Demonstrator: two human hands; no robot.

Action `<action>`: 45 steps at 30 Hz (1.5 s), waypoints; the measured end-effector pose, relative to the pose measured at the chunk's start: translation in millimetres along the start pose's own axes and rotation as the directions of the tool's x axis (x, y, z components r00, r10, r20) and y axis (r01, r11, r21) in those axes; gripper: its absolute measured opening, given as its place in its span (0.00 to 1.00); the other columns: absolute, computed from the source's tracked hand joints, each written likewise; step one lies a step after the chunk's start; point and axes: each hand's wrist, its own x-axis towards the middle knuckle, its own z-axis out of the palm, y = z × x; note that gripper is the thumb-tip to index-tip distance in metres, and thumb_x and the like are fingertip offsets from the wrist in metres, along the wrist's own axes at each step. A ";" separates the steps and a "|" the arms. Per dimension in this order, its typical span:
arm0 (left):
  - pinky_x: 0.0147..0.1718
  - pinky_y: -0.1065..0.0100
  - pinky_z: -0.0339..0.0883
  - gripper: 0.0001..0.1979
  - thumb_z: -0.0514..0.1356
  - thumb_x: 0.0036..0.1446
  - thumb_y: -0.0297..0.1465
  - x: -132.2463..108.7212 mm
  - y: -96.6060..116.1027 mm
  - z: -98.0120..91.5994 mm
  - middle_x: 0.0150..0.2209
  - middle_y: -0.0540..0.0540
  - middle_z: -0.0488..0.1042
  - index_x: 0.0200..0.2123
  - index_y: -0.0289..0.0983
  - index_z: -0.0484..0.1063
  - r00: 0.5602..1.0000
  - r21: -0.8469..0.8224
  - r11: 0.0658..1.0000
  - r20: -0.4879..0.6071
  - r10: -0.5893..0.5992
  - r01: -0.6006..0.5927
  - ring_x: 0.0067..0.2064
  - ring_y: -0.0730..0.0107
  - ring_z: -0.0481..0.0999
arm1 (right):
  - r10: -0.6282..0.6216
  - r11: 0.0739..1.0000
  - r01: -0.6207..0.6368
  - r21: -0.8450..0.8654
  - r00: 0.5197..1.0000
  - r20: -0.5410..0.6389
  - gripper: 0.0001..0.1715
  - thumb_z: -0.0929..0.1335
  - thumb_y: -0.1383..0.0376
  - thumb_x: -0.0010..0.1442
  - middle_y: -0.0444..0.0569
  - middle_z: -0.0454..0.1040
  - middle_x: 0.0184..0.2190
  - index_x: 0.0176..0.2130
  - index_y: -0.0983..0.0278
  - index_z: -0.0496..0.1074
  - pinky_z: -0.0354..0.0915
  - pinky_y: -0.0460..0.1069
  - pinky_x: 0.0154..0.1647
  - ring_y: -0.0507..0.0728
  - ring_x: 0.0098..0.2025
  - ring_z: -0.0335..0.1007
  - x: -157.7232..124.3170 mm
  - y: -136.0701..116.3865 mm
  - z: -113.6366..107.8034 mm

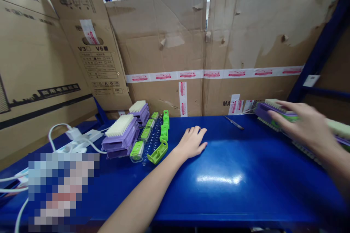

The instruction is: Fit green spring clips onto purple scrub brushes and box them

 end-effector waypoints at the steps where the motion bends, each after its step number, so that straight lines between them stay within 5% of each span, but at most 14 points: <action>1: 0.48 0.55 0.64 0.22 0.55 0.59 0.37 0.6 -2.0 0.0 0.48 0.40 0.67 0.55 0.36 0.59 1.000 0.018 1.000 -0.002 -0.011 0.011 0.49 0.55 0.68 | -0.075 0.996 0.073 0.058 0.996 0.046 0.30 0.61 0.50 0.61 0.58 0.73 0.45 0.51 0.70 0.71 0.61 0.51 0.48 0.60 0.47 0.68 7.6 -9.3 12.1; 4: 0.46 0.57 0.65 0.19 0.52 0.60 0.32 2.1 -7.0 -2.7 0.47 0.40 0.68 0.54 0.36 0.60 0.999 0.052 0.997 -0.010 -0.053 0.053 0.48 0.56 0.69 | -0.086 0.994 0.068 0.086 0.970 0.227 0.27 0.59 0.56 0.62 0.58 0.75 0.44 0.50 0.71 0.71 0.62 0.50 0.45 0.59 0.45 0.71 22.0 -41.0 63.2; 7: 0.45 0.60 0.65 0.19 0.49 0.56 0.22 2.6 -10.2 -9.8 0.45 0.41 0.71 0.52 0.36 0.62 0.992 0.078 0.989 0.010 -0.124 0.123 0.47 0.59 0.71 | -0.071 0.997 0.075 0.009 0.893 0.444 0.22 0.60 0.66 0.59 0.56 0.75 0.45 0.50 0.67 0.71 0.63 0.49 0.43 0.60 0.46 0.71 16.9 -66.9 114.8; 10: 0.39 0.63 0.66 0.17 0.49 0.54 0.20 3.1 -12.7 -18.3 0.39 0.43 0.75 0.46 0.37 0.65 0.970 0.093 0.973 0.108 -0.219 0.210 0.42 0.60 0.75 | -0.120 0.985 0.168 -0.038 0.828 0.547 0.19 0.59 0.70 0.57 0.53 0.74 0.45 0.45 0.64 0.73 0.62 0.48 0.40 0.59 0.47 0.70 -0.9 -78.8 142.8; 14: 0.36 0.63 0.66 0.14 0.50 0.54 0.22 4.6 -14.8 -24.3 0.36 0.42 0.77 0.42 0.39 0.68 0.940 0.159 0.953 0.189 -0.284 0.256 0.40 0.56 0.78 | -0.191 0.972 0.234 -0.003 0.800 0.569 0.18 0.59 0.70 0.56 0.52 0.74 0.44 0.43 0.63 0.72 0.62 0.48 0.36 0.58 0.43 0.71 -16.7 -78.6 146.5; 21: 0.34 0.61 0.67 0.16 0.50 0.54 0.23 3.9 -6.2 -33.5 0.35 0.40 0.78 0.44 0.38 0.68 0.950 0.194 0.953 0.160 -0.267 0.235 0.38 0.53 0.79 | -0.174 0.984 0.169 0.064 0.783 0.597 0.24 0.59 0.69 0.55 0.50 0.73 0.47 0.49 0.60 0.70 0.61 0.49 0.41 0.59 0.47 0.70 -15.4 -74.7 143.3; 28: 0.34 0.63 0.66 0.14 0.48 0.55 0.24 7.9 -9.3 -98.9 0.33 0.44 0.77 0.42 0.40 0.67 0.925 0.164 0.910 -0.078 -0.373 0.381 0.36 0.57 0.78 | -0.194 0.980 0.177 0.089 0.771 0.607 0.23 0.59 0.68 0.55 0.50 0.74 0.46 0.49 0.60 0.71 0.61 0.50 0.39 0.60 0.46 0.70 -17.7 -78.0 139.7; 31: 0.37 0.63 0.67 0.14 0.49 0.56 0.27 -6.1 -34.3 -140.8 0.38 0.44 0.77 0.45 0.39 0.66 0.867 0.149 0.862 -0.217 -0.449 0.484 0.40 0.58 0.77 | -0.188 0.980 0.186 0.069 0.765 0.617 0.23 0.59 0.67 0.56 0.50 0.73 0.46 0.49 0.59 0.71 0.61 0.50 0.39 0.60 0.46 0.70 -17.7 -80.0 138.5; 35: 0.43 0.55 0.67 0.21 0.51 0.58 0.39 -46.0 -86.1 -182.6 0.43 0.43 0.75 0.54 0.38 0.60 0.593 0.041 0.627 -0.379 -0.710 0.778 0.46 0.51 0.74 | -0.195 0.978 0.195 0.070 0.752 0.630 0.23 0.59 0.67 0.56 0.50 0.73 0.46 0.50 0.59 0.71 0.61 0.51 0.40 0.60 0.46 0.70 -17.8 -83.9 137.0; 37: 0.44 0.49 0.65 0.34 0.51 0.55 0.50 -66.3 -112.2 -188.1 0.49 0.36 0.72 0.58 0.35 0.54 0.503 0.069 0.505 -0.281 -0.818 0.860 0.51 0.41 0.71 | -0.198 0.978 0.197 0.073 0.748 0.633 0.23 0.60 0.66 0.57 0.50 0.73 0.46 0.50 0.59 0.71 0.61 0.50 0.40 0.60 0.46 0.70 -18.2 -85.6 136.1; 39: 0.43 0.47 0.65 0.48 0.52 0.47 0.59 -81.7 -135.2 -182.2 0.55 0.26 0.66 0.62 0.31 0.48 0.455 0.178 0.436 -0.087 -0.886 0.882 0.52 0.32 0.68 | -0.195 0.978 0.195 0.070 0.751 0.631 0.23 0.60 0.66 0.57 0.50 0.73 0.46 0.50 0.59 0.71 0.61 0.50 0.39 0.60 0.46 0.70 -18.7 -86.4 135.3; 41: 0.42 0.52 0.65 0.52 0.57 0.42 0.59 -91.3 -154.1 -170.2 0.54 0.25 0.67 0.63 0.31 0.49 0.460 0.238 0.479 0.132 -0.878 0.845 0.52 0.33 0.70 | -0.192 0.979 0.192 0.068 0.756 0.626 0.22 0.60 0.66 0.57 0.50 0.73 0.45 0.50 0.59 0.71 0.61 0.50 0.39 0.60 0.45 0.70 -19.3 -86.4 134.7; 43: 0.41 0.55 0.66 0.51 0.62 0.38 0.56 -96.3 -167.7 -160.2 0.50 0.28 0.71 0.61 0.32 0.55 0.444 0.273 0.485 0.200 -0.873 0.831 0.50 0.36 0.72 | -0.195 0.978 0.195 0.070 0.758 0.623 0.22 0.59 0.66 0.57 0.50 0.73 0.45 0.50 0.59 0.71 0.61 0.49 0.38 0.59 0.45 0.70 -19.6 -85.9 134.7; 45: 0.40 0.53 0.66 0.49 0.65 0.35 0.52 -98.2 -173.6 -158.7 0.46 0.31 0.74 0.59 0.35 0.59 0.460 0.308 0.481 0.143 -0.876 0.821 0.47 0.36 0.73 | -0.201 0.977 0.201 0.071 0.756 0.623 0.22 0.59 0.66 0.57 0.50 0.73 0.45 0.50 0.59 0.71 0.60 0.49 0.38 0.59 0.45 0.70 -19.6 -85.5 135.0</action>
